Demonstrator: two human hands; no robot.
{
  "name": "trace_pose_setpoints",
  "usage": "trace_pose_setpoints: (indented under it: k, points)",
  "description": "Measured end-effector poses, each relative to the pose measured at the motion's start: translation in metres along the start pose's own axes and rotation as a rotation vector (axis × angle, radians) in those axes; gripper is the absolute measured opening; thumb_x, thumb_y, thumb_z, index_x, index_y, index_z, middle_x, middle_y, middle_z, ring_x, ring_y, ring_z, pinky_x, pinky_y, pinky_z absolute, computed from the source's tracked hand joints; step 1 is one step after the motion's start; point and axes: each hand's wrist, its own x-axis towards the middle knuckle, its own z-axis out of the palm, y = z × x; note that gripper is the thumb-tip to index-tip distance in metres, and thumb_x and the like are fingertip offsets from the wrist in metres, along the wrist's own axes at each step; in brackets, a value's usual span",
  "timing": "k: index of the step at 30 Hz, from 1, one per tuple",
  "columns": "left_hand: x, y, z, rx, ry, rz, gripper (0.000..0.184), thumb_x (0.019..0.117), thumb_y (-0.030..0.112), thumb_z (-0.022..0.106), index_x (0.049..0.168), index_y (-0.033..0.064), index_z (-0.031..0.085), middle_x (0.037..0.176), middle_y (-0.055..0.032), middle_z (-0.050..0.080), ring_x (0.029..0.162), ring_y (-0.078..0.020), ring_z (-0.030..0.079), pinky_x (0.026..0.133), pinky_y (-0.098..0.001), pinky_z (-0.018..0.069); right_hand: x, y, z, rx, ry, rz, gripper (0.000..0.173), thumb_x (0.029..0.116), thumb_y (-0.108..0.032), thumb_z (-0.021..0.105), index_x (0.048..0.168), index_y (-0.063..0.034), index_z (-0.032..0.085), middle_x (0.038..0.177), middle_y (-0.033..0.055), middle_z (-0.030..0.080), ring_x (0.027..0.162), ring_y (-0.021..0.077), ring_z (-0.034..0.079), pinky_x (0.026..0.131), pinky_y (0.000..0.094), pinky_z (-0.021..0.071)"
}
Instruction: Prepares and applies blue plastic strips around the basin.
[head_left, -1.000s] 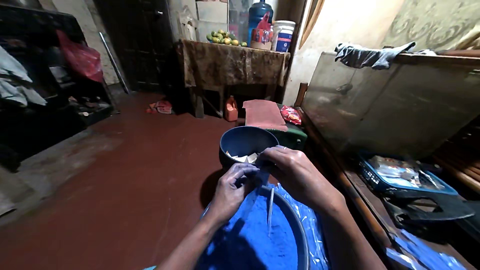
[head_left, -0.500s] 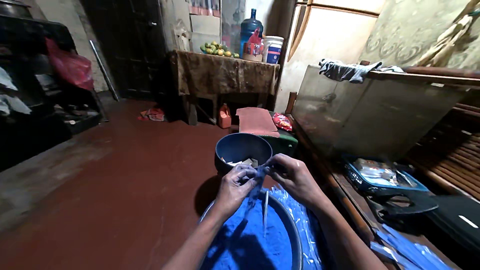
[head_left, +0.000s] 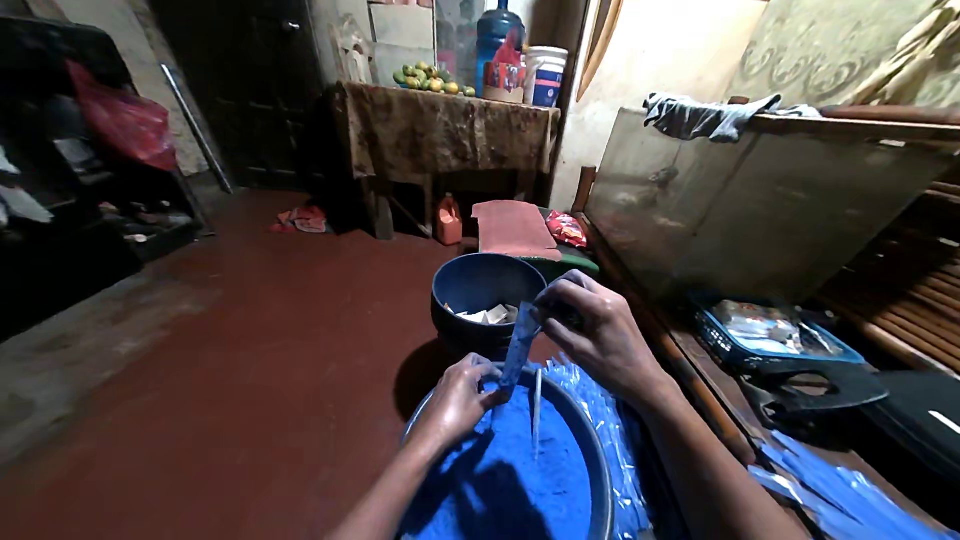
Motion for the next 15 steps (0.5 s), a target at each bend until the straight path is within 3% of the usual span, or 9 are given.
trace_pose_setpoints:
  k: [6, 15]
  points:
    - [-0.004, -0.016, 0.007, 0.076, -0.078, -0.035, 0.026, 0.094, 0.02, 0.074, 0.108, -0.0026, 0.074, 0.116, -0.0207, 0.068, 0.103, -0.0312, 0.066, 0.095, -0.0469, 0.0515, 0.001, -0.004, -0.001, 0.041, 0.041, 0.027, 0.011, 0.0918, -0.014, 0.068, 0.094, -0.0044, 0.072, 0.092, 0.0048, 0.064, 0.075, 0.0042, 0.059, 0.066, 0.0189, 0.0506]
    - [-0.007, -0.017, 0.021, 0.087, -0.026, 0.027, 0.023, 0.0949, 0.019, 0.071, 0.104, -0.0017, 0.075, 0.116, -0.0196, 0.067, 0.103, -0.0292, 0.066, 0.094, -0.0436, 0.0519, 0.003, -0.009, 0.002, 0.052, 0.101, 0.036, 0.008, 0.0911, -0.012, 0.065, 0.091, -0.0053, 0.07, 0.093, 0.0026, 0.063, 0.075, 0.0016, 0.058, 0.066, 0.0163, 0.0494]
